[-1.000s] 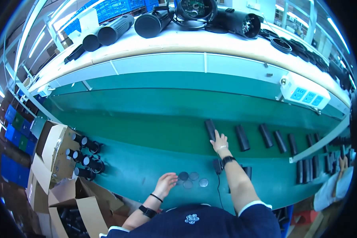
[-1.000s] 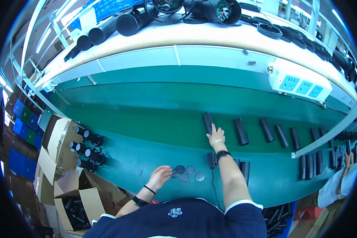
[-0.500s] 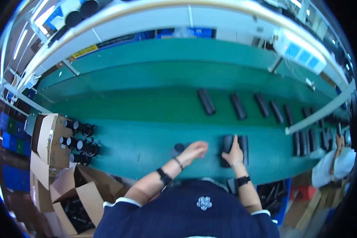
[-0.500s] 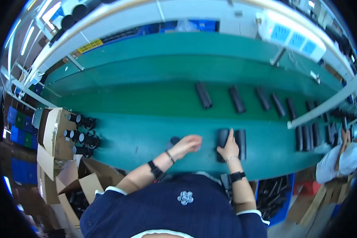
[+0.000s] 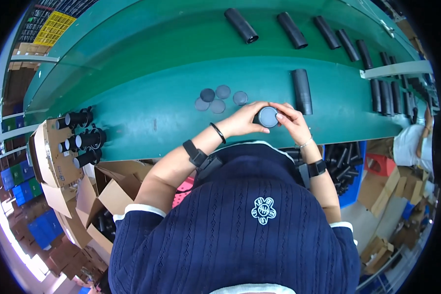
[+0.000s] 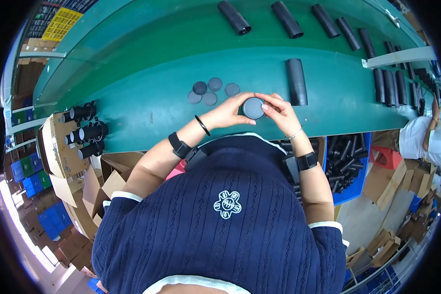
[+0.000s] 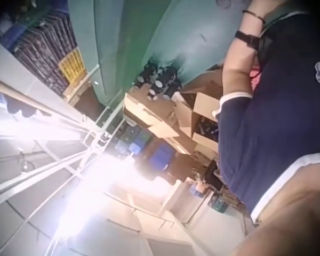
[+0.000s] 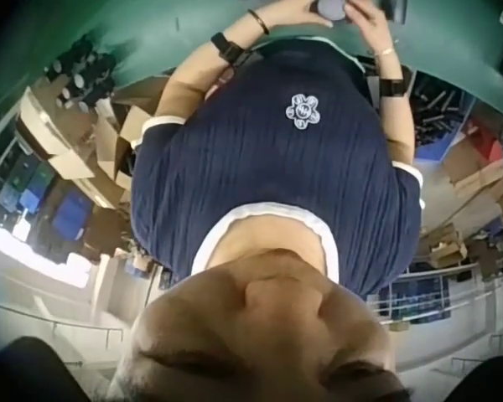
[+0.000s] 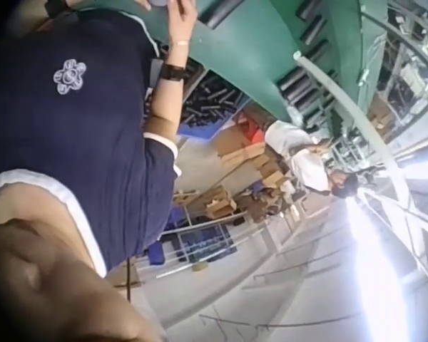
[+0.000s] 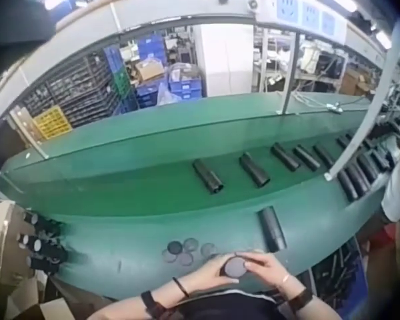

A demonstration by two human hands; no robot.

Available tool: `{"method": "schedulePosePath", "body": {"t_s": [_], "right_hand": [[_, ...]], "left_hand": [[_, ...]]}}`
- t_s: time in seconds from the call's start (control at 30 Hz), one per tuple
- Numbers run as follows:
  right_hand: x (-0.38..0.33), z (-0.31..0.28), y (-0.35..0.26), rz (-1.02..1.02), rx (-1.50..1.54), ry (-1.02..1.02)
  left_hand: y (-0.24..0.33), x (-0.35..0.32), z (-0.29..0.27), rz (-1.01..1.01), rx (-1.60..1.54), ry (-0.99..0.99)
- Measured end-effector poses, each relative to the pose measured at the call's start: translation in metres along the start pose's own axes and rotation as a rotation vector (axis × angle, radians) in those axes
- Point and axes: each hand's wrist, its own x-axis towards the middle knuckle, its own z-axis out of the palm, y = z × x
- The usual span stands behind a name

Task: The person picks up black cylinders from a conveyor belt, presses caps onto their ends, and places them back on the belt. They then move to a cardboard box, remove newspaper, and arrange the capped cylinders inside before returning to the belt to cap more.

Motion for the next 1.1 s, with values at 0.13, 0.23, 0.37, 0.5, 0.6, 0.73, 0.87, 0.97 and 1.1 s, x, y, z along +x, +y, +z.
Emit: {"method": "schedulePosePath", "body": {"t_s": [0.13, 0.23, 0.37, 0.5, 0.6, 0.73, 0.87, 0.97, 1.1], "right_hand": [[-0.009, 0.004, 0.007, 0.037, 0.101, 0.054], [-0.010, 0.005, 0.009, 0.085, 0.185, 0.127], [-0.003, 0.006, 0.014, 0.111, 0.266, 0.139], [0.003, 0.007, 0.013, 0.168, 0.336, 0.166], [0.004, 0.009, 0.015, 0.221, 0.375, 0.176], [0.009, 0.013, 0.012, 0.175, 0.345, 0.213], [0.018, 0.017, 0.003, 0.195, 0.444, 0.276], [0.021, 0.011, 0.008, 0.199, 0.450, 0.271], [0.021, 0.008, 0.008, 0.217, 0.444, 0.219]], "left_hand": [[-0.008, -0.003, 0.007, 0.000, -0.065, 0.013], [-0.013, -0.002, 0.011, -0.076, -0.171, -0.010], [-0.011, 0.001, 0.016, -0.051, -0.146, 0.060], [-0.008, 0.005, 0.015, -0.027, -0.143, 0.054], [-0.005, 0.008, 0.013, -0.123, -0.215, 0.030], [-0.011, 0.007, 0.017, -0.130, -0.266, 0.095], [-0.015, 0.007, 0.011, 0.000, -0.012, 0.248], [-0.006, 0.010, 0.007, -0.012, 0.015, 0.257], [0.007, 0.010, 0.001, -0.187, 0.018, 0.198]]}}
